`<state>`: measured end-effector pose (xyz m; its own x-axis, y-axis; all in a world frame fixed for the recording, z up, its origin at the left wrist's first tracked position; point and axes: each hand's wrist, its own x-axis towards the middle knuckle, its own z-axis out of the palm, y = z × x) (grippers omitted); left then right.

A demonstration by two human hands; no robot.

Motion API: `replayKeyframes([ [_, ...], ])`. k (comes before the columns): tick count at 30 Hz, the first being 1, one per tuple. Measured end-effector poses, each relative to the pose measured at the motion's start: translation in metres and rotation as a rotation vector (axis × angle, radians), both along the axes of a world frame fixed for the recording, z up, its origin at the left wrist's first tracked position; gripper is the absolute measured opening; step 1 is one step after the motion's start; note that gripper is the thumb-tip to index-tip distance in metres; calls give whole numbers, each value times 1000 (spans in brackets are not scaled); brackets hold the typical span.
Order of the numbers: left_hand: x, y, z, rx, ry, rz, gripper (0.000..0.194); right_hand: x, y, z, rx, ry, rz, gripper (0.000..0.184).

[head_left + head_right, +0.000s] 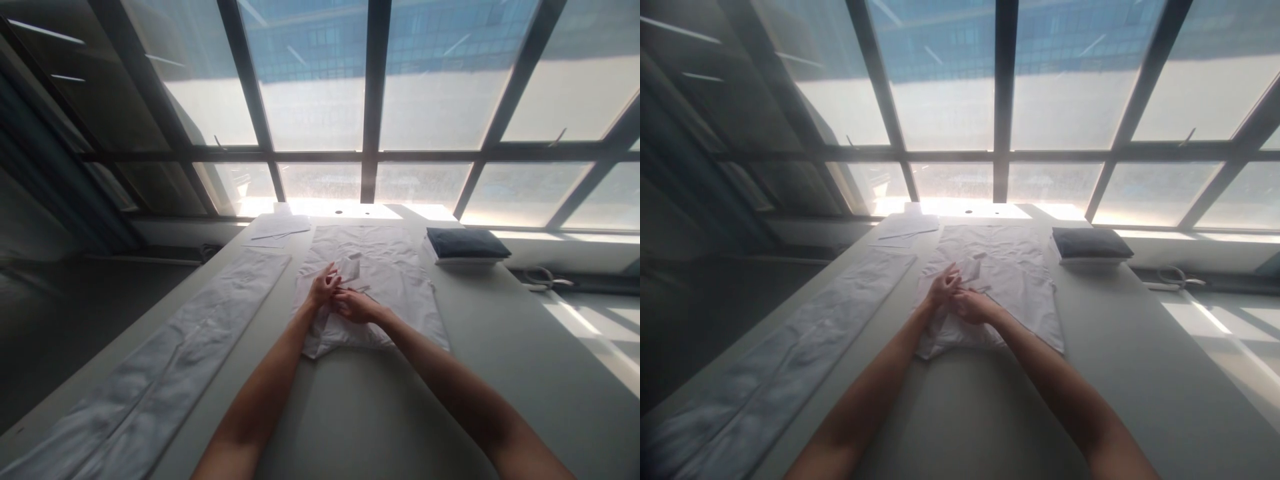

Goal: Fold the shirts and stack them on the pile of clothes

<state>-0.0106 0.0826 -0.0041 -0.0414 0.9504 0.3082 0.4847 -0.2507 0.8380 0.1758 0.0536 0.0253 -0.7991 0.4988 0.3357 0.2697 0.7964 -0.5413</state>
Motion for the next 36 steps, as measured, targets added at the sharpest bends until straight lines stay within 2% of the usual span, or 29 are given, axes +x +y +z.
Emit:
replayKeyframes([
  [2, 2, 0, 2, -22, 35, 37, 65, 10, -5, 3, -63, 68, 17, 37],
  [4, 4, 0, 4, -40, 27, 70, 63, 23, -6, 3, -114, 166, -78, 31],
  [7, 6, 0, 8, -66, -22, 109, 54, 44, 0, -5, -118, 259, -382, 28],
  [10, 2, -2, 17, -73, -52, 162, 44, 64, 10, -19, -80, 235, -717, 32],
  [13, -15, -8, 36, -58, -75, 224, 43, 76, 17, -31, -60, 190, -857, 36],
  [16, -53, -21, 64, -46, -79, 289, 43, 78, 17, -38, -55, 161, -887, 36],
  [19, -108, -43, 97, -46, -58, 378, 38, 74, 14, -41, -46, 117, -881, 34],
  [25, -229, -89, 161, -81, 88, 735, 31, 70, 6, -38, 1, -94, -856, 31],
  [27, -255, -98, 178, -76, 152, 853, 32, 70, 5, -37, 6, -110, -856, 31],
  [29, -265, -102, 189, -42, 229, 938, 34, 71, 4, -36, 11, -123, -849, 32],
  [31, -254, -100, 187, 11, 335, 970, 40, 71, 4, -36, 15, -134, -841, 32],
  [32, -242, -97, 181, 34, 391, 957, 44, 71, 3, -36, 17, -137, -837, 33],
  [34, -206, -92, 157, 47, 491, 849, 50, 71, 2, -36, 22, -144, -829, 34],
  [36, -165, -92, 124, 9, 548, 659, 47, 71, -1, -35, 29, -151, -818, 36],
])
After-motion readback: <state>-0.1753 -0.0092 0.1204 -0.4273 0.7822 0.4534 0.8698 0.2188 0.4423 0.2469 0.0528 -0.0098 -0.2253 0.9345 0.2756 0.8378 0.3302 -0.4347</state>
